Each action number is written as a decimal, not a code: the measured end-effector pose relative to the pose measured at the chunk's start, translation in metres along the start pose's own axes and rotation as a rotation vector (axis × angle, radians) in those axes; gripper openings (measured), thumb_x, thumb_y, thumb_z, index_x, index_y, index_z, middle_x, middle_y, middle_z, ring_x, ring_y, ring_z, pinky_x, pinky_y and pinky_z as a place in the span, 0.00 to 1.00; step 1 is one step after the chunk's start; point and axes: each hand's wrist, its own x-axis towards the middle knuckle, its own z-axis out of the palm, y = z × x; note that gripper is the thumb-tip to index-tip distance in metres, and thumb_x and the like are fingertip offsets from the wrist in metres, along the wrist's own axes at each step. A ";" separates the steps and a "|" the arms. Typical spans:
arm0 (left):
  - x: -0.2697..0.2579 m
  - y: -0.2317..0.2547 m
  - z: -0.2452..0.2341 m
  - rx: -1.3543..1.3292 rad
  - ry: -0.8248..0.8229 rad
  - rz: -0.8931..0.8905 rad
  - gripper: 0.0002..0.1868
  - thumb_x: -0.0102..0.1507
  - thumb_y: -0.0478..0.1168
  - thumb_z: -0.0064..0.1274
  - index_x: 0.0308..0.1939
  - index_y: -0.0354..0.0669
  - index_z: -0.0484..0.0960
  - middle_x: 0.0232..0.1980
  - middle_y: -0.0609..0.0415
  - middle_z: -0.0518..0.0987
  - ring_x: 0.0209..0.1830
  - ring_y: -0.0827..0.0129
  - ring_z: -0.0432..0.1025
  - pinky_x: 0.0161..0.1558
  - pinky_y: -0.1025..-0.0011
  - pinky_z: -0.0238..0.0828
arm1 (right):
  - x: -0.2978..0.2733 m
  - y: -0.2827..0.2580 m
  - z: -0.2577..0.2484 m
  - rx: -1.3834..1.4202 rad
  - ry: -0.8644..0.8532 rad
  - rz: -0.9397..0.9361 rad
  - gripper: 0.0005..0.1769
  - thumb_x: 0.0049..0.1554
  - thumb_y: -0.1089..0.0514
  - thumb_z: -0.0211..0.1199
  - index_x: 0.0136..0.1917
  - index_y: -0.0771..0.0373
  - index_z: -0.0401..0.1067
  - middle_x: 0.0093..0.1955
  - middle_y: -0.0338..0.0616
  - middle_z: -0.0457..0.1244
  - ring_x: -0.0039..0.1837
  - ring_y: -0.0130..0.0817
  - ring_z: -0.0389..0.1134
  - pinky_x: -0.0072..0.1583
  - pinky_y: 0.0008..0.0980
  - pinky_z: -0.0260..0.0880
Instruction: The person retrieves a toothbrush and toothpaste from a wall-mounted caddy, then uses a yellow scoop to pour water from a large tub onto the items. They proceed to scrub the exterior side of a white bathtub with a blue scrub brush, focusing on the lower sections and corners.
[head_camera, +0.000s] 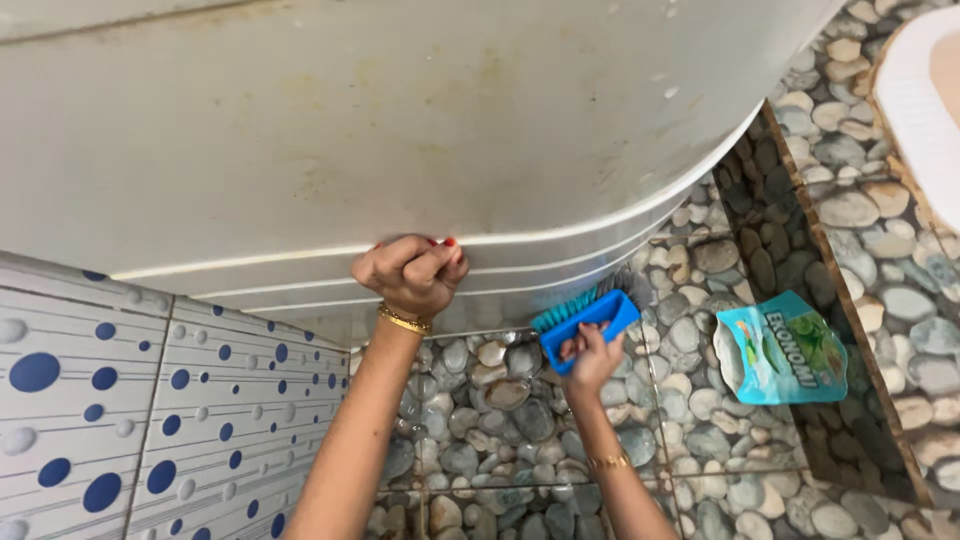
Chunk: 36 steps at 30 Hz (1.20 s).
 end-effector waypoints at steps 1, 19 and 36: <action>0.000 0.001 -0.002 -0.001 -0.006 -0.004 0.12 0.66 0.53 0.62 0.43 0.63 0.72 0.43 0.67 0.70 0.50 0.68 0.58 0.52 0.66 0.55 | 0.012 0.017 -0.005 -0.041 0.068 0.027 0.13 0.54 0.70 0.57 0.44 0.58 0.56 0.30 0.37 0.54 0.27 0.30 0.53 0.28 0.33 0.60; -0.002 -0.001 0.007 -0.033 0.039 0.008 0.13 0.68 0.52 0.61 0.45 0.60 0.71 0.44 0.66 0.69 0.48 0.69 0.59 0.53 0.66 0.56 | 0.061 0.035 -0.014 -0.125 0.104 0.088 0.10 0.55 0.71 0.58 0.43 0.63 0.58 0.28 0.41 0.54 0.25 0.33 0.55 0.29 0.37 0.62; -0.001 0.001 0.001 -0.061 -0.010 -0.008 0.12 0.66 0.52 0.62 0.45 0.64 0.72 0.45 0.67 0.71 0.48 0.74 0.65 0.52 0.67 0.58 | 0.014 0.052 -0.060 -0.775 -0.086 -0.101 0.11 0.58 0.62 0.67 0.44 0.62 0.64 0.31 0.38 0.59 0.29 0.30 0.57 0.30 0.35 0.58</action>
